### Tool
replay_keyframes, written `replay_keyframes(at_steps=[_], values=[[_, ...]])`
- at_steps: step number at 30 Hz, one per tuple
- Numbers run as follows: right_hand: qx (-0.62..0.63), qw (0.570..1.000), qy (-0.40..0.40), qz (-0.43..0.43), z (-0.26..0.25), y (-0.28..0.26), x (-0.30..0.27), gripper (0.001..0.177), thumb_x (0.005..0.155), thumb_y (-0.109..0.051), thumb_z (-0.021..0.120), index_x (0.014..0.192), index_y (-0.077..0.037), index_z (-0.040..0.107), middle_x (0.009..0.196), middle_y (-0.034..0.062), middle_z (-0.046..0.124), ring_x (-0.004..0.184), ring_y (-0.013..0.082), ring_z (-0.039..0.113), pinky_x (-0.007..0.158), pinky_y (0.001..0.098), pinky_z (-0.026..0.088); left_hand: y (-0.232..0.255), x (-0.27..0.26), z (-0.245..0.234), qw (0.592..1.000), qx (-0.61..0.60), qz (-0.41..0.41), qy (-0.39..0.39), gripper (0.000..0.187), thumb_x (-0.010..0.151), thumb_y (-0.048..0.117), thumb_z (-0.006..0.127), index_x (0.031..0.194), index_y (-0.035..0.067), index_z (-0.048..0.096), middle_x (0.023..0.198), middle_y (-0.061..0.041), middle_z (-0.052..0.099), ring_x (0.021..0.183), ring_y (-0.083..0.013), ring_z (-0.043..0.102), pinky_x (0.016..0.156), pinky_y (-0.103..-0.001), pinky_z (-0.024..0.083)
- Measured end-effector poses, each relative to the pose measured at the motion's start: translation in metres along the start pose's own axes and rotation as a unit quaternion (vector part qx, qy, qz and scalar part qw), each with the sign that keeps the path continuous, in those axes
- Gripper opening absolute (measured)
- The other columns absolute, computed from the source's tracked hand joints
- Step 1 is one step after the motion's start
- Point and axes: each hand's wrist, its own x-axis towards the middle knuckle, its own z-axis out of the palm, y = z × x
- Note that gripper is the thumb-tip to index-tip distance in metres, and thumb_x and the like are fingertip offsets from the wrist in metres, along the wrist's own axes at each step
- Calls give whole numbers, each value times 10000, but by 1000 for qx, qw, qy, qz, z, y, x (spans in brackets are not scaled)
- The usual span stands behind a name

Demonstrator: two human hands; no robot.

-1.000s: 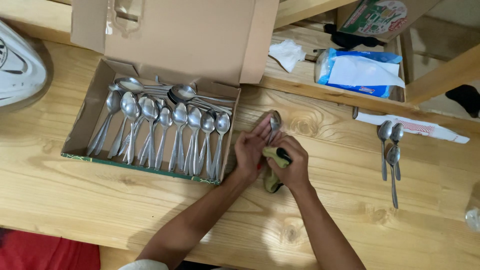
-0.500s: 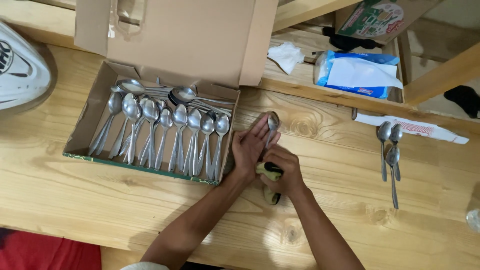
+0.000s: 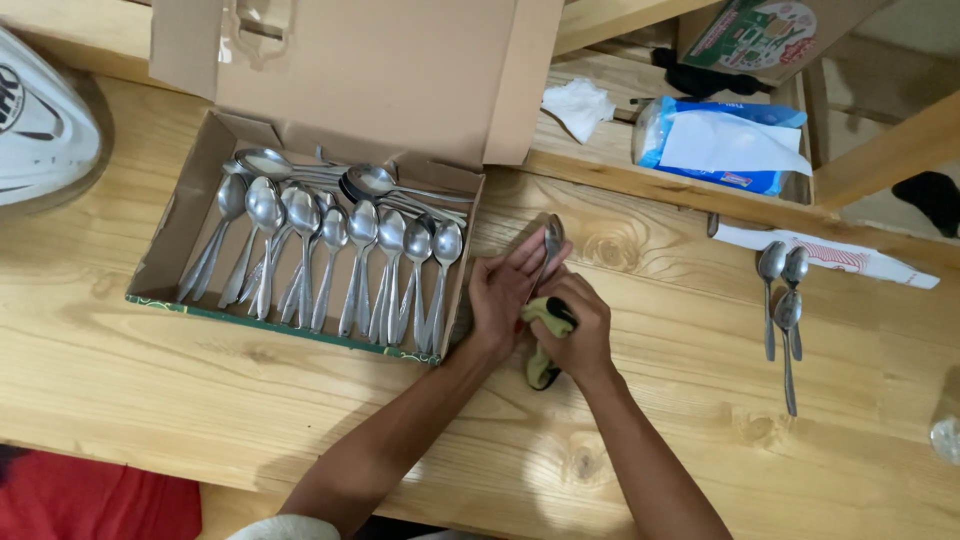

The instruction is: The person wipes multiple metal spoons one by one with a green cloth on a wooden table. They pick each spoon from a cardboard box, wipe it, and place it on the table. The process is repeated for several spoons throughout the clip.

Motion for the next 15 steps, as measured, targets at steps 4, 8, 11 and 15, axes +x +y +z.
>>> replay_keyframes(at_steps=[4, 8, 11, 15], values=[[-11, 997, 53, 53, -6, -13, 4, 104, 758, 26, 643, 853, 13, 601, 787, 150, 578, 725, 336, 610, 687, 406, 514, -1, -6, 4, 999, 39, -20, 16, 796, 759, 388, 403, 1440, -20, 471, 1387, -146, 567, 1291, -311, 540, 1084, -447, 408], [-1, 989, 104, 108, -4, -19, 10, 170, 879, 59, 598, 1043, 14, 604, 947, 151, 570, 915, 356, 630, 821, 453, 509, 0, -7, -1, 993, 105, -49, 37, 822, 761, 431, 394, 1462, 8, 463, 1363, -89, 601, 1192, -204, 612, 981, -339, 476], [11, 979, 140, 151, -1, -9, 4, 203, 935, 12, 610, 1137, -6, 605, 1027, 155, 592, 1014, 338, 630, 900, 462, 491, 0, -12, 14, 986, 140, -52, 78, 740, 781, 403, 413, 1409, 35, 544, 1312, -50, 637, 1193, -176, 609, 986, -307, 470], [41, 958, 183, 216, 0, -14, 5, 205, 984, -60, 584, 1186, -32, 605, 1050, 146, 638, 1022, 227, 602, 914, 440, 481, -1, -18, 30, 981, 162, -35, 99, 620, 815, 302, 448, 1351, 32, 604, 1330, -99, 629, 1279, -242, 560, 1097, -369, 413]])
